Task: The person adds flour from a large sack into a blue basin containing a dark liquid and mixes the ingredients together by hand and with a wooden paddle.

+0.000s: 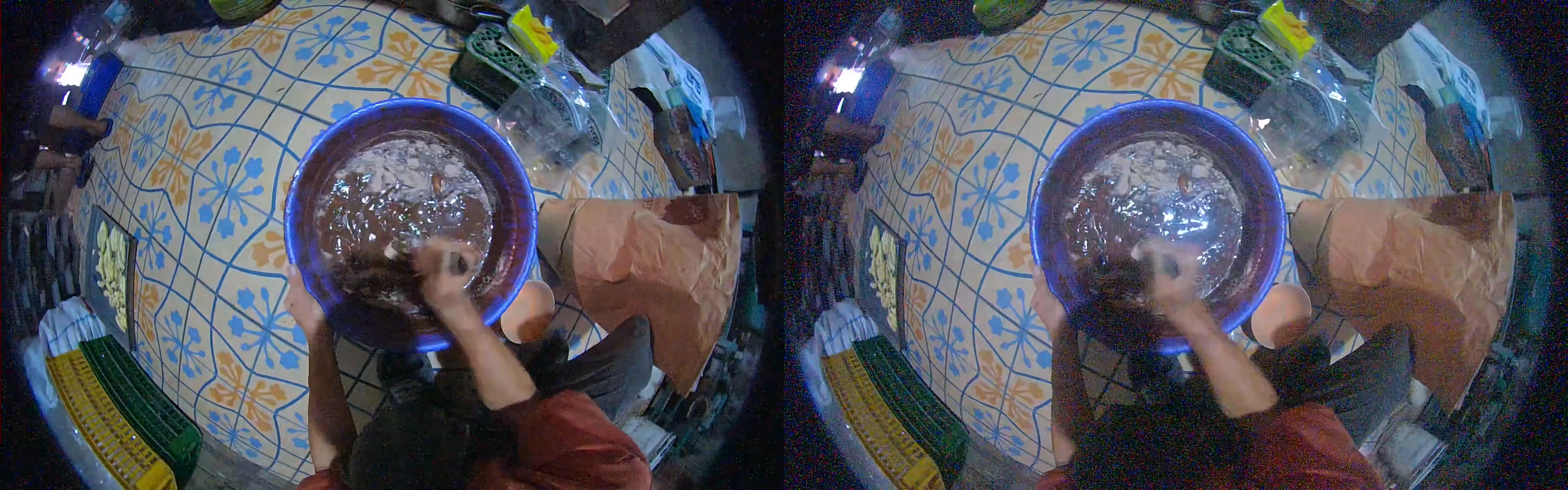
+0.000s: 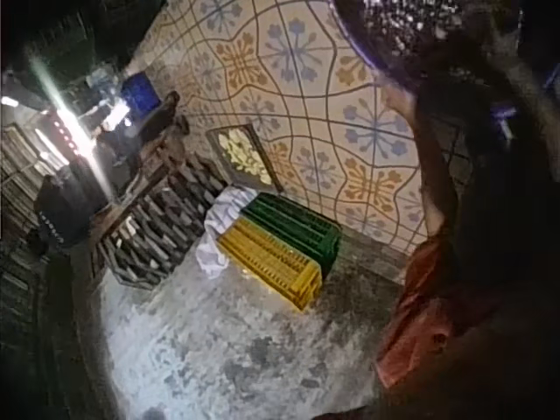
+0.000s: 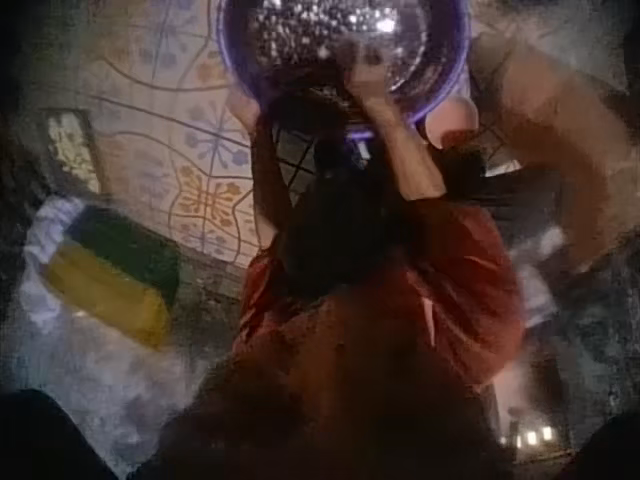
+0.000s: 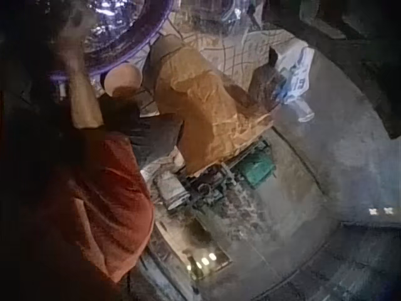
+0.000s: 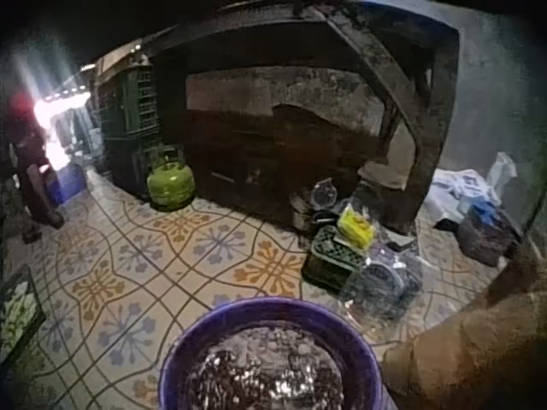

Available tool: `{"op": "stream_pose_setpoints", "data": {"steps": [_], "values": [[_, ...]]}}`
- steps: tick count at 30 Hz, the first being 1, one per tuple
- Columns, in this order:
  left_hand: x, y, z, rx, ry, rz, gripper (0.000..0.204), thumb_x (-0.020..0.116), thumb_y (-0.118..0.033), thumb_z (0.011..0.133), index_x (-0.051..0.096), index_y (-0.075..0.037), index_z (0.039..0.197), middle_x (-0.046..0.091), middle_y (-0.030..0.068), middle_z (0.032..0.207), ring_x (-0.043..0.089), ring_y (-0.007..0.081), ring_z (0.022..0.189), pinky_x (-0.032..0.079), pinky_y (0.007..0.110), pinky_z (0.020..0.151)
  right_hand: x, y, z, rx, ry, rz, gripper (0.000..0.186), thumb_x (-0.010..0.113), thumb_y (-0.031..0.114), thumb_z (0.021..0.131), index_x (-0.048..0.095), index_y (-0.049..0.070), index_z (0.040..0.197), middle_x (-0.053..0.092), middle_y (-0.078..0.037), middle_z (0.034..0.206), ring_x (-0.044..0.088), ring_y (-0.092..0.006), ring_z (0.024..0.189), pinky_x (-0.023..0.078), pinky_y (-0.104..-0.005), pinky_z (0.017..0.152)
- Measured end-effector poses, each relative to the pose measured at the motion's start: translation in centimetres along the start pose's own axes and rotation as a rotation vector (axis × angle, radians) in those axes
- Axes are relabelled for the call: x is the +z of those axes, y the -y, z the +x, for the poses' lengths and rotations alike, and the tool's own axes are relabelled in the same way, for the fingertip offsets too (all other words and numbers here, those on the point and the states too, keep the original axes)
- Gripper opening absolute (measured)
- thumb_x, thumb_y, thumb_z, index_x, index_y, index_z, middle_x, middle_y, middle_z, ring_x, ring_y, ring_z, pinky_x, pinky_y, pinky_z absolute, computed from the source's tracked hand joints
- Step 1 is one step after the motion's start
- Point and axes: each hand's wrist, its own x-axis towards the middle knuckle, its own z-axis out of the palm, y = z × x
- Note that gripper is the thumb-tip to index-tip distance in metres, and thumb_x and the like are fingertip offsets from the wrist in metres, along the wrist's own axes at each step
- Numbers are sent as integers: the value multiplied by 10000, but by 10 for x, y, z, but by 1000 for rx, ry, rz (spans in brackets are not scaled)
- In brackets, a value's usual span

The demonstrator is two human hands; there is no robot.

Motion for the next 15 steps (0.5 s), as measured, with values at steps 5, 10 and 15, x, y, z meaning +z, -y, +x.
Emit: {"op": "stream_pose_setpoints", "data": {"steps": [5,10,15], "values": [[-2,27,14,-47,11,-164,443,334,-327,953,596,21,876,592,35,718,501,112,633,425,274,597,-70,-22,125,284,-420,455,291,448,285,919,432,85,708,419,18,572,400,-106,530,342,-268,527],[-4,23,15,26,10,-69,439,337,-320,953,597,31,914,587,32,719,509,111,635,429,279,594,24,-23,182,-136,-287,-96,340,514,292,891,472,62,644,419,8,554,392,-102,499,320,-272,458],[3,-11,-1,63,-45,29,452,348,-337,947,596,40,907,581,36,700,503,116,623,425,280,586,56,24,65,-158,470,35,173,582,184,791,634,21,766,618,-130,657,616,-257,586,487,-334,617]]}}
